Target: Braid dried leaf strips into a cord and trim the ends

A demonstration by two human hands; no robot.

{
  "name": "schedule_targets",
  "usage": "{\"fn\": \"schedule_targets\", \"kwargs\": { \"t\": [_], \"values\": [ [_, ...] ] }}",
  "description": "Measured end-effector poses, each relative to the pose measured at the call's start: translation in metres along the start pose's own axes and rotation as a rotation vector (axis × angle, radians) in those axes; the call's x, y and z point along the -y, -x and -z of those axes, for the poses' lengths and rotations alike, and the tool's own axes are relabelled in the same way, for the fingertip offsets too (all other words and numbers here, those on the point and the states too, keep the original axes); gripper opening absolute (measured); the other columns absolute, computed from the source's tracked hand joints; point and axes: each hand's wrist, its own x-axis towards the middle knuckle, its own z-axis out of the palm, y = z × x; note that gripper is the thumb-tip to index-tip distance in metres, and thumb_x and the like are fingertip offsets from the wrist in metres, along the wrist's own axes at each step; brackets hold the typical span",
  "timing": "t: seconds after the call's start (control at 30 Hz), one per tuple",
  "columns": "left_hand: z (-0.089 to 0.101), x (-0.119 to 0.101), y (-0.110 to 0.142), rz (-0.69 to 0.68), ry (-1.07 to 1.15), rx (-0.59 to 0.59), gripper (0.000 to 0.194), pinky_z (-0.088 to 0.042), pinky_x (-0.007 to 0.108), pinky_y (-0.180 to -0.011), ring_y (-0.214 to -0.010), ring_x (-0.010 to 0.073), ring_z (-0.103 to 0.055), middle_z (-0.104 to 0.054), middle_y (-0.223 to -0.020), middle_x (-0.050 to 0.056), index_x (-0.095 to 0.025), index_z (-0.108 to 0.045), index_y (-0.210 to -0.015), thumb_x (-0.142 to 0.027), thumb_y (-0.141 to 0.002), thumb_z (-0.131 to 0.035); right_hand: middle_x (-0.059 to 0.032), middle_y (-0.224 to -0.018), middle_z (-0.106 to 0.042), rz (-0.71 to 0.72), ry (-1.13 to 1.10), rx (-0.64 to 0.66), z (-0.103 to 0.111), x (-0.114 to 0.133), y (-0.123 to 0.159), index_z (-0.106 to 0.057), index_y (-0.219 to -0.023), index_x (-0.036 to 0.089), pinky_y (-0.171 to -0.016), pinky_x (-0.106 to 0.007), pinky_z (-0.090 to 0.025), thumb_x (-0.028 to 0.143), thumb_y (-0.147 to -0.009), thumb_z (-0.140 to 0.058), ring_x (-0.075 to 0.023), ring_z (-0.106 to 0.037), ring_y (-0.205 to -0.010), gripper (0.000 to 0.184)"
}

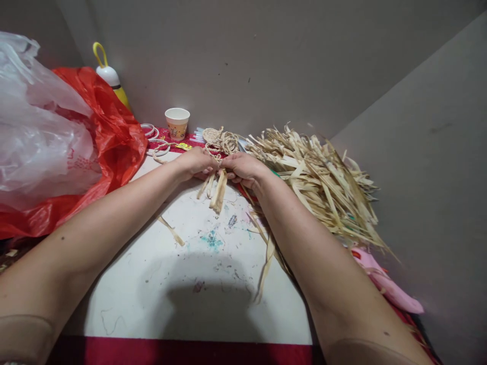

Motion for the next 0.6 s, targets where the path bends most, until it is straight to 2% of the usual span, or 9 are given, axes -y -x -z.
{"fn": "schedule_targets", "kwargs": {
  "t": [0.2,0.43,0.6],
  "values": [
    [-0.005,-0.001,-0.001,0.023,0.019,-0.016,0.020,-0.038,0.018,-0.049,-0.045,0.0064,-0.047,-0.052,-0.047,-0.002,-0.014,-0.055,-0.053,-0.003,-0.070,-0.058,-0.0010,-0.052,-0.054,-0.001,-0.026,0.042,0.002,-0.001,0.000,-0.052,-0.055,0.014,-0.035,-0.020,-0.014,0.009,-0.079,-0.053,-0.0038,-0.027,-0.037,0.024],
    [0.002,0.009,-0.017,-0.042,-0.214,-0.068,0.013,-0.032,0.019,-0.045,-0.041,0.0055,-0.042,-0.055,-0.053,0.000,-0.014,-0.061,-0.061,-0.014,-0.074,-0.061,0.0006,-0.051,-0.054,0.030,0.077,0.067,0.001,-0.002,0.000,-0.057,-0.060,0.014,-0.036,-0.021,-0.015,0.013,-0.077,-0.058,-0.0040,-0.028,-0.036,0.017],
    [0.006,0.012,-0.022,-0.083,-0.390,-0.064,0.015,-0.031,0.022,-0.045,-0.038,0.0079,-0.039,-0.045,-0.046,-0.002,-0.016,-0.063,-0.070,-0.027,-0.079,-0.057,-0.0002,-0.053,-0.057,0.096,0.249,-0.006,-0.001,-0.006,-0.004,-0.057,-0.061,0.015,-0.037,-0.021,-0.019,0.014,-0.080,-0.054,-0.0055,-0.031,-0.037,0.019]
  ]
}}
